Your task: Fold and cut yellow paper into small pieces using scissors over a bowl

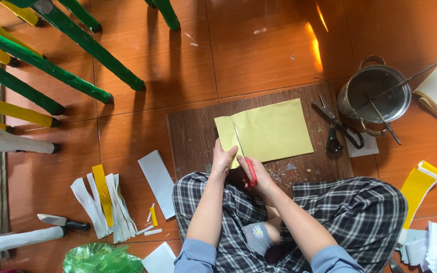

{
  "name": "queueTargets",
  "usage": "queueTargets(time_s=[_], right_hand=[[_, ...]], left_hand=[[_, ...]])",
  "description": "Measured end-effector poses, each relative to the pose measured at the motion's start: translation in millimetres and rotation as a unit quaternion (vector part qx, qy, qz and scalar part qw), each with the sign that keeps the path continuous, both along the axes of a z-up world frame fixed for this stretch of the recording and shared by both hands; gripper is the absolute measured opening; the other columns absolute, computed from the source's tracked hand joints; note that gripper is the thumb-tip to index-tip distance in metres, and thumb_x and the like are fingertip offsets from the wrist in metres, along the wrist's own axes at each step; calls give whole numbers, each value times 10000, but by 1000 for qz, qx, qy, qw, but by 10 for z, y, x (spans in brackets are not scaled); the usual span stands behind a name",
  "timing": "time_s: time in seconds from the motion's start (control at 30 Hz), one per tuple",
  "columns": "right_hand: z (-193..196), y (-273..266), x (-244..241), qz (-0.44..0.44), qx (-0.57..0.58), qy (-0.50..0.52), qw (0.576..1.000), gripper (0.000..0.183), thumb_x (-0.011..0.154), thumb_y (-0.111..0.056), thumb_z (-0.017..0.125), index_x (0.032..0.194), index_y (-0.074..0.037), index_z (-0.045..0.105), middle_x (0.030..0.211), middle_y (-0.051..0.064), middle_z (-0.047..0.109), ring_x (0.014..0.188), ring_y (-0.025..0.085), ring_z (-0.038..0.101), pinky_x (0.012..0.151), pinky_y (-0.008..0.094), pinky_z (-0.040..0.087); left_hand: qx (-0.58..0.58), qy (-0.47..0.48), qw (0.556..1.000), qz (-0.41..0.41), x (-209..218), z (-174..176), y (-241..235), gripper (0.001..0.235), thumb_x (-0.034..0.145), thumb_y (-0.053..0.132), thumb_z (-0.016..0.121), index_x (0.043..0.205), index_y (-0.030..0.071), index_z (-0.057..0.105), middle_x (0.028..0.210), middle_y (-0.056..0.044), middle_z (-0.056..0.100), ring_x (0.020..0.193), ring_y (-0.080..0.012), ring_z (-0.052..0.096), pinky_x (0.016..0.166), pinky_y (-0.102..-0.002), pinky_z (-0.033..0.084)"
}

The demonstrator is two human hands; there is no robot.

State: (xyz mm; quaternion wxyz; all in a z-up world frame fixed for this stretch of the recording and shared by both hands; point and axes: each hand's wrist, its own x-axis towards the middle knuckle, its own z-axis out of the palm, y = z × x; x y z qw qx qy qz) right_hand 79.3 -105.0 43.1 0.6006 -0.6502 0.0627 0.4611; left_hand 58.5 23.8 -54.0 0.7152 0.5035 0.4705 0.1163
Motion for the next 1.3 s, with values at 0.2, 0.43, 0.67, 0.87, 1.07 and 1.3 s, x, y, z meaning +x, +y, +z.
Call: queueTargets(time_s=[0.2,0.43,0.67,0.87,1.07,1.3], right_hand=[[80,17,44,-4,0,-3,1000,484,895,-483,692,876,-3,636,481,143,503,363,221,569,260,285,494],[-280,151,256,73,-20,-71,995,538,911,-597,620,972,-66,675,632,132,625,537,183,613,405,328,541],[-9,227,222,48,-38,-71,996,489,879,-522,708,872,-34,679,611,124,609,466,186,586,350,308,517],[-116,298,244,93,-76,-135,983,507,868,-599,688,962,-103,738,752,110,715,774,194,667,691,346,544],[-593,171,277,107,-63,-208,970,437,903,-510,682,1033,-93,695,821,140,672,842,237,629,667,374,527],[567,-306,301,83,30,-239,967,682,859,-200,745,1418,-23,395,1367,288,494,1217,405,527,919,505,477]], left_hand=[[-7,12,1000,-3,-17,-1,45,624,778,-38,768,1328,39,483,1021,-215,626,904,-299,621,684,-462,588],[12,20,1000,-12,-15,334,-14,657,689,-43,814,1272,33,520,959,-176,612,890,-276,600,690,-450,571],[17,20,1000,-8,1,403,-14,618,703,-45,781,1261,37,528,957,-168,608,897,-261,590,695,-417,559],[11,14,1000,-4,-50,444,-2,569,719,-2,785,1234,46,547,940,-180,640,847,-264,630,680,-416,563],[53,-41,998,6,-319,823,15,494,739,-13,762,1181,17,542,933,-207,626,874,-275,610,696,-448,541],[41,-148,972,-179,-1492,2260,-397,564,668,128,865,1178,169,628,949,-44,683,789,-138,634,684,-286,543]])
